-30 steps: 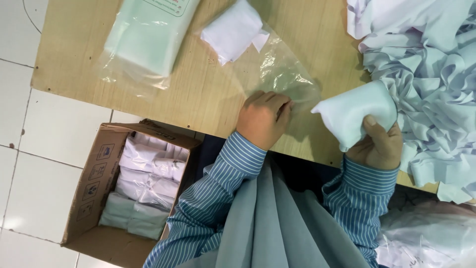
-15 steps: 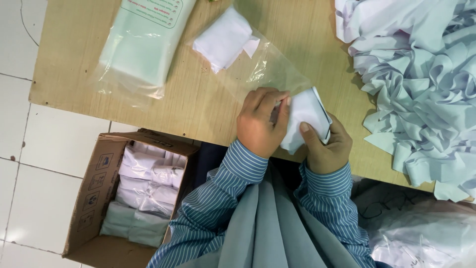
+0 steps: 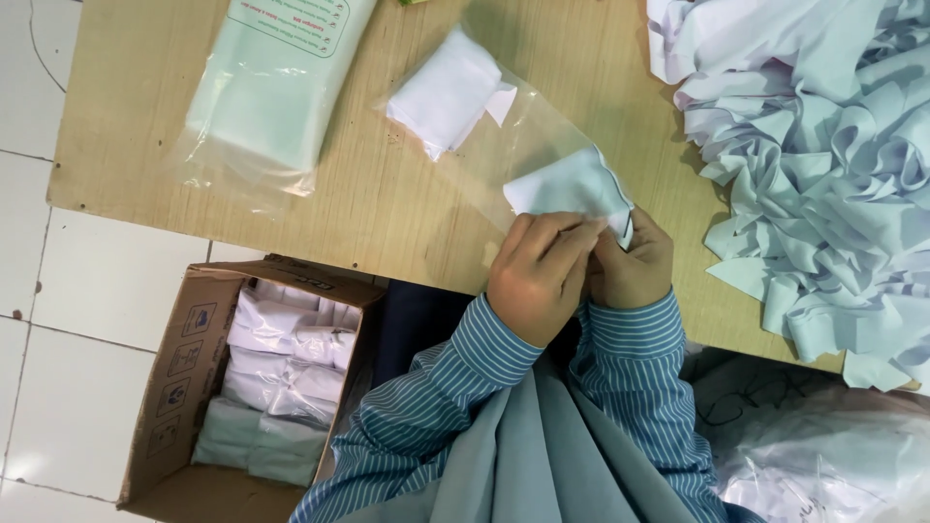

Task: Folding small white fabric pieces and inserting them into clear plastic bags, then placing the finished packages into a cardboard box.

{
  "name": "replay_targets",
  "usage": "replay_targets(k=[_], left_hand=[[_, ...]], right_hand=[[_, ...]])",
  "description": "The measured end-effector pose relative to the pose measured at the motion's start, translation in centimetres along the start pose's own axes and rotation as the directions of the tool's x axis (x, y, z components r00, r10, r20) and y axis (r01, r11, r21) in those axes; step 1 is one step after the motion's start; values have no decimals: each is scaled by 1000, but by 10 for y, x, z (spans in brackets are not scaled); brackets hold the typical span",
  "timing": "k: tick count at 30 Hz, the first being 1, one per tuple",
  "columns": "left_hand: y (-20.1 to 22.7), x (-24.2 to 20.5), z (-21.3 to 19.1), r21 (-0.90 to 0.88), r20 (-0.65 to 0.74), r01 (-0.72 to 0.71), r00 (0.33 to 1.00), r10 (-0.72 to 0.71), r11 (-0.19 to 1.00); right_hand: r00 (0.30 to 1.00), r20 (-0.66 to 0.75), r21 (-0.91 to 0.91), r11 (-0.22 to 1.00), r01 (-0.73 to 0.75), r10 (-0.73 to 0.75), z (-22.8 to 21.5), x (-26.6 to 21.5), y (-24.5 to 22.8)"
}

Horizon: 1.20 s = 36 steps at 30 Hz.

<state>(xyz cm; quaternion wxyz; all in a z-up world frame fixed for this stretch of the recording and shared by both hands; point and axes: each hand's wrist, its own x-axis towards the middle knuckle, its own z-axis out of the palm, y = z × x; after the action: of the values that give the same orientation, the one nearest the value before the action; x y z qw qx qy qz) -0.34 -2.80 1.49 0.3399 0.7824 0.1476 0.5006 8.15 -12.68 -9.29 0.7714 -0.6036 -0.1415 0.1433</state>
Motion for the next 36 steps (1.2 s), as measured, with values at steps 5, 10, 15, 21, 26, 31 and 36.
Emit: replay_targets(k=[5, 10, 15, 21, 26, 31, 36], left_hand=[[-3, -9, -2, -9, -4, 18, 1000, -18, 1000], [4, -6, -6, -21, 1, 8, 1000, -8, 1000], [-14, -31, -3, 78, 4, 84, 996, -85, 993], [-20, -39, -7, 80, 61, 50, 997, -55, 996], [-10, -35, -8, 33, 76, -4, 997, 1, 999], [-3, -36, -6, 19, 31, -3, 1000, 2, 1000], [0, -41, 3, -66, -14, -11, 1000, 10, 998]], right_hand=[[979, 184, 101, 989, -110, 90, 8, -4, -18], [990, 143, -240, 971, 23, 12, -4, -10, -31], [982, 147, -682, 707, 187, -118, -15, -18, -45], [945, 250, -771, 547, 327, -212, 0, -31, -114], [919, 393, -551, 790, 270, -40, 7, -22, -109], [850, 526, -197, 977, 82, 34, 12, -15, -86], [777, 626, -3, 997, 83, -63, 24, 7, -79]])
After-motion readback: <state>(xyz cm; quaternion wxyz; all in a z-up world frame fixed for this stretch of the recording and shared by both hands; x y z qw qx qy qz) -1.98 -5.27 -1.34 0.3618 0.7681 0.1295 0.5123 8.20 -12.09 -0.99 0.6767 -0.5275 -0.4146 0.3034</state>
